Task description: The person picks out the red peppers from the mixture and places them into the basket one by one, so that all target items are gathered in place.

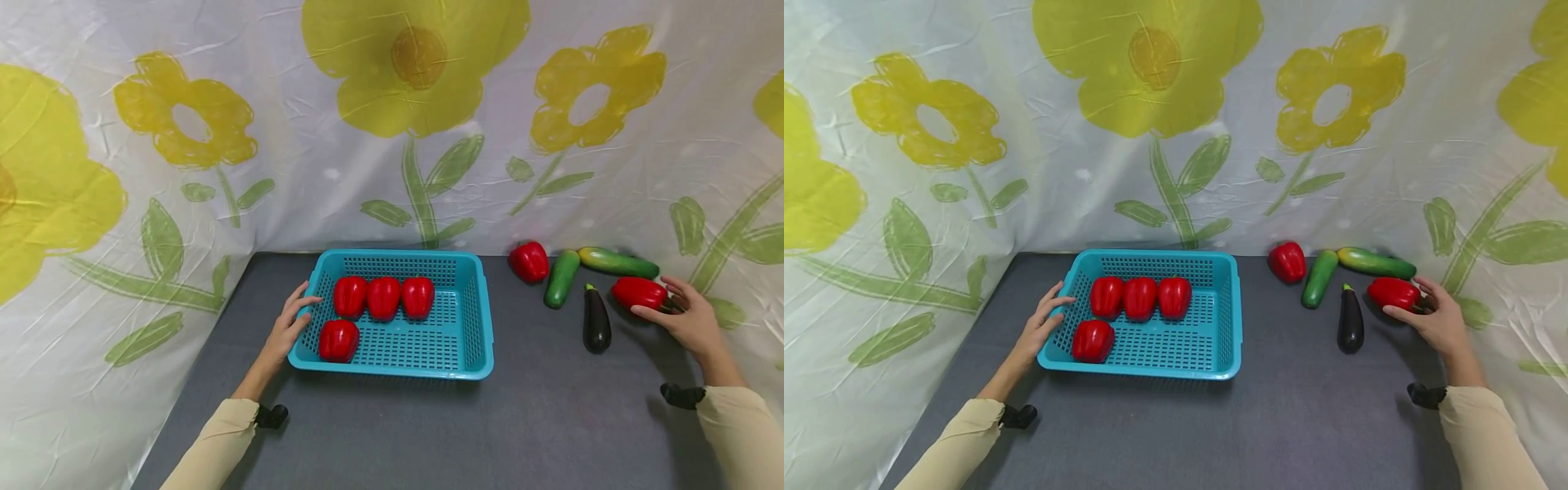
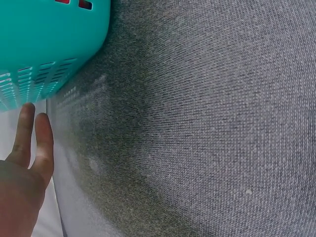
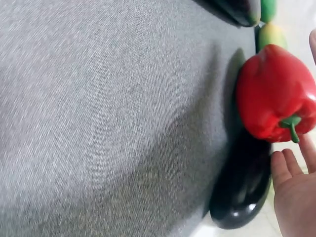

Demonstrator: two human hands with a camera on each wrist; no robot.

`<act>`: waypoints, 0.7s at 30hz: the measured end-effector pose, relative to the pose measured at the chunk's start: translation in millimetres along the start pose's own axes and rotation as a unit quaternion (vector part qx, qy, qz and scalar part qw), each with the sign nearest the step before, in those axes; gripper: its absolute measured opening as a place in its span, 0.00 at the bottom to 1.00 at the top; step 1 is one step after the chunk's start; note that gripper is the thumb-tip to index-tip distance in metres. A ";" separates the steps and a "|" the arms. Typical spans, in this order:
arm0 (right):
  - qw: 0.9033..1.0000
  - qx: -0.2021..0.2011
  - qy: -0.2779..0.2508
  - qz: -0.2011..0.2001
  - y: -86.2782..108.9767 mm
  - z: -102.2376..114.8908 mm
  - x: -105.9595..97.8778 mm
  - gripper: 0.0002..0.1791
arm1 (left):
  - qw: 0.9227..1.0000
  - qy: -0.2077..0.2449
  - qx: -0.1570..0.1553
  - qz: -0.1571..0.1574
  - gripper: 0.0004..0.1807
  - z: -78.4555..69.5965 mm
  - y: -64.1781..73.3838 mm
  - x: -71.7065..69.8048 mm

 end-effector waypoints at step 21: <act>0.999 0.011 0.031 -0.033 -11.8 -4.2 6.3 0.48 | 1.000 0.016 0.006 -0.007 0.17 -3.2 -0.1 0.5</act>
Point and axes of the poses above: each hand's wrist, its own y-axis away from the middle knuckle, its own x-axis out of the palm, z = x × y, the point moved 8 cm from there along -y, towards the middle knuckle, and after that the axes turned 13 degrees about x, right-handed, at the moved point
